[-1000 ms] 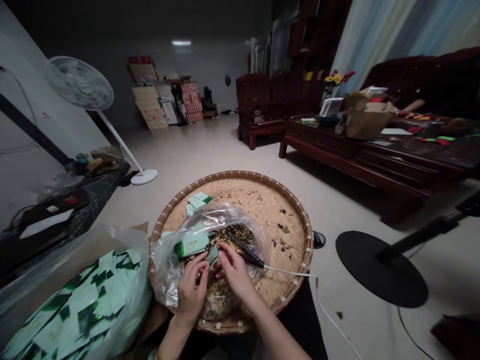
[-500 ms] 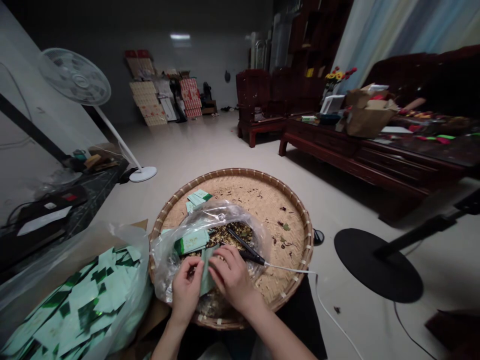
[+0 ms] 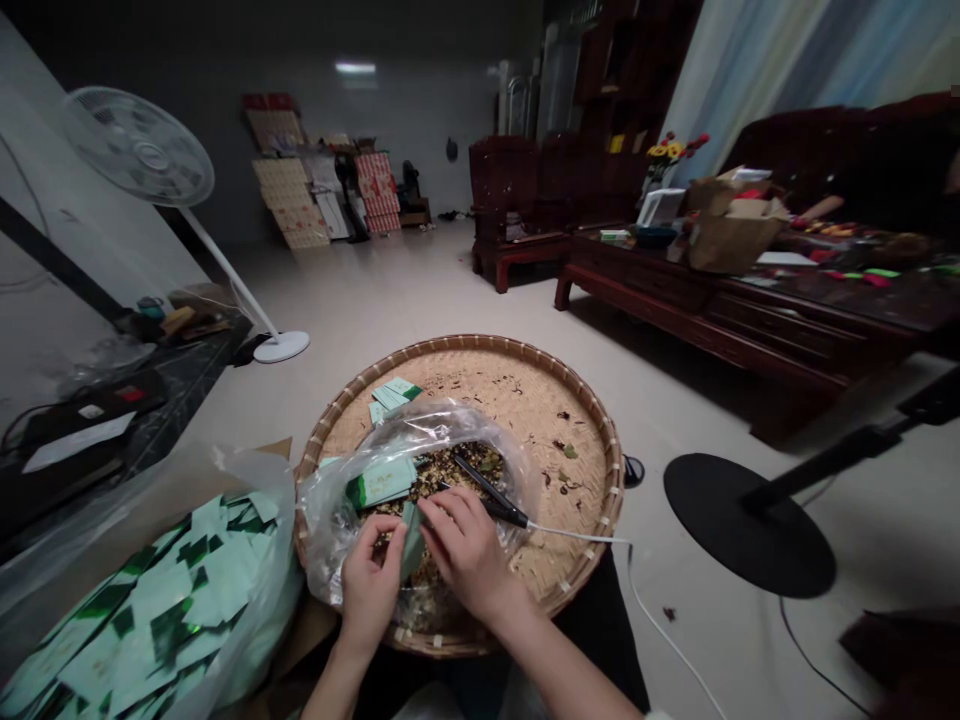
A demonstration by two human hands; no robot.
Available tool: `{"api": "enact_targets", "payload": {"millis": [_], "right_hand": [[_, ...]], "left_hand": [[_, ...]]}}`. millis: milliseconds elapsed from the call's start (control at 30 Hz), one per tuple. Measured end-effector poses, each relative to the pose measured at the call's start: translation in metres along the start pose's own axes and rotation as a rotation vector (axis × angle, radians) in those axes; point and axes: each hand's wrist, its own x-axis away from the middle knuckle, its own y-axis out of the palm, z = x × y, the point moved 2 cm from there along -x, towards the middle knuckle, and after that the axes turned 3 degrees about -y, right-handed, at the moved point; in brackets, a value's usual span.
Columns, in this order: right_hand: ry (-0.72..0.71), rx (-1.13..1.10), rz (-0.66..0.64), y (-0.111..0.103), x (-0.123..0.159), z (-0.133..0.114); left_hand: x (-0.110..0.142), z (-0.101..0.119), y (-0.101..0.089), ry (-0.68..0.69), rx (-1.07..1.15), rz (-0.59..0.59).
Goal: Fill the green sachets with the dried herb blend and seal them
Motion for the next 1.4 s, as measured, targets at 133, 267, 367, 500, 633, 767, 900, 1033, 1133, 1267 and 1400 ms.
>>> {"api": "enact_targets", "payload": {"millis": [133, 267, 367, 500, 633, 767, 900, 1033, 1133, 1267, 1400], "right_hand": [[0.050, 0.001, -0.048, -0.001, 0.000, 0.000], [0.105, -0.002, -0.181, -0.001, -0.001, -0.002], [0.207, -0.021, -0.236, -0.005, -0.003, -0.007], [0.410, -0.268, -0.338, -0.013, -0.007, -0.014], [0.675, -0.538, -0.396, -0.013, -0.004, -0.003], [0.983, -0.897, -0.429, -0.005, 0.006, 0.013], [1.208, -1.245, -0.398, -0.004, 0.010, 0.021], [1.262, -1.387, -0.335, -0.009, 0.010, 0.027], [1.222, -1.363, -0.339, -0.013, 0.011, 0.031], [1.238, -1.342, -0.388, -0.012, 0.012, 0.030], [1.354, -1.372, -0.388, 0.000, 0.020, 0.023]], "left_hand": [[0.001, 0.000, -0.001, 0.056, -0.047, 0.009], [0.003, 0.004, -0.001, 0.194, -0.107, 0.028], [0.006, 0.008, 0.000, 0.348, -0.142, 0.064], [0.009, 0.009, -0.001, 0.492, -0.179, 0.098], [0.015, 0.007, -0.003, 0.601, -0.249, 0.122], [0.022, 0.003, -0.002, 0.682, -0.320, 0.092], [0.024, 0.000, -0.002, 0.723, -0.370, 0.065], [0.023, -0.001, -0.005, 0.786, -0.398, 0.043], [0.024, -0.004, -0.005, 0.835, -0.414, -0.011], [0.026, -0.008, -0.005, 0.874, -0.468, -0.053], [0.027, -0.008, -0.005, 0.909, -0.474, -0.087]]}}
